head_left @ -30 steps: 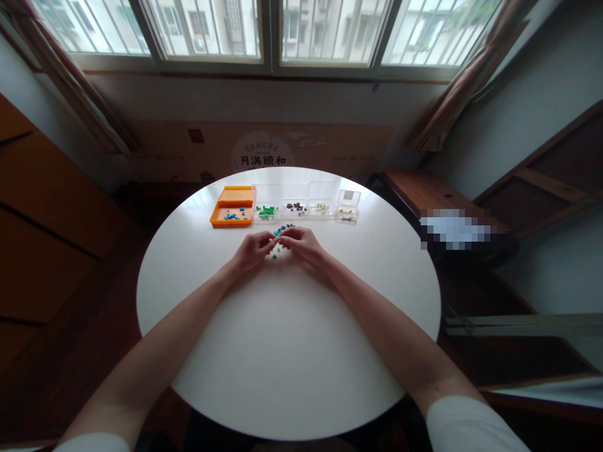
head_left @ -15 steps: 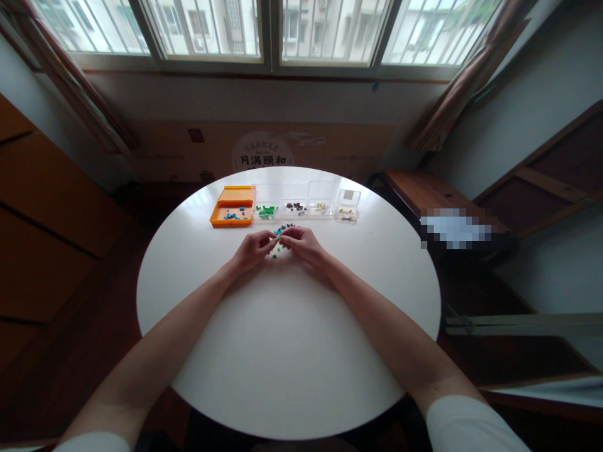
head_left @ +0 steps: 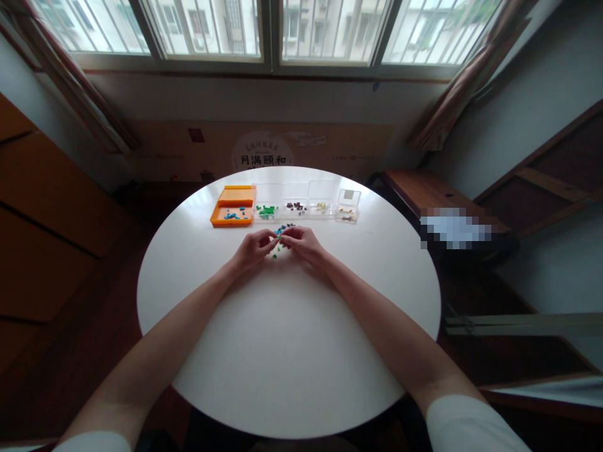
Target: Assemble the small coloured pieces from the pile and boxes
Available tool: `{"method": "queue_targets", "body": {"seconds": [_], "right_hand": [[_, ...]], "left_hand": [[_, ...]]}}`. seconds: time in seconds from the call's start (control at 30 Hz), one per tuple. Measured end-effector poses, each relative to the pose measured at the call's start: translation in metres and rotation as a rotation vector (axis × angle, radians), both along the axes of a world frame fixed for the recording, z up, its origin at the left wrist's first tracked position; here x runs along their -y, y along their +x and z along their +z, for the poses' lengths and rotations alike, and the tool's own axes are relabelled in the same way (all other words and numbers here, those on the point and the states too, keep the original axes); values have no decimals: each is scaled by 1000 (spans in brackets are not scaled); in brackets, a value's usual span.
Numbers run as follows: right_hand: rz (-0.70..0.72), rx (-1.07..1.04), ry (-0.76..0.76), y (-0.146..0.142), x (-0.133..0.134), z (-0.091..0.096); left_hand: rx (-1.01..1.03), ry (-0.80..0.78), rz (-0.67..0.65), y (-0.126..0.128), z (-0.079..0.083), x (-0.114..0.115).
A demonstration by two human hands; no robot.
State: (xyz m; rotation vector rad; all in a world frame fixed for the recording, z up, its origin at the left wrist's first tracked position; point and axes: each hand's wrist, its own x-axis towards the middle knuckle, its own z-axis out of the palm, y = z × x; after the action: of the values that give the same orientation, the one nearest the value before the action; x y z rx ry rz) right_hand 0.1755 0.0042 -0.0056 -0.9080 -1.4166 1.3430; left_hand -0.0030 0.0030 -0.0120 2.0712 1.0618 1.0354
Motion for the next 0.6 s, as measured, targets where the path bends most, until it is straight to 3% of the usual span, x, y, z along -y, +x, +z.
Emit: {"method": "queue_targets", "body": {"seconds": [0.6], "right_hand": [[-7, 20, 17, 0, 1, 3]], "left_hand": [[37, 24, 2, 0, -3, 0]]}}
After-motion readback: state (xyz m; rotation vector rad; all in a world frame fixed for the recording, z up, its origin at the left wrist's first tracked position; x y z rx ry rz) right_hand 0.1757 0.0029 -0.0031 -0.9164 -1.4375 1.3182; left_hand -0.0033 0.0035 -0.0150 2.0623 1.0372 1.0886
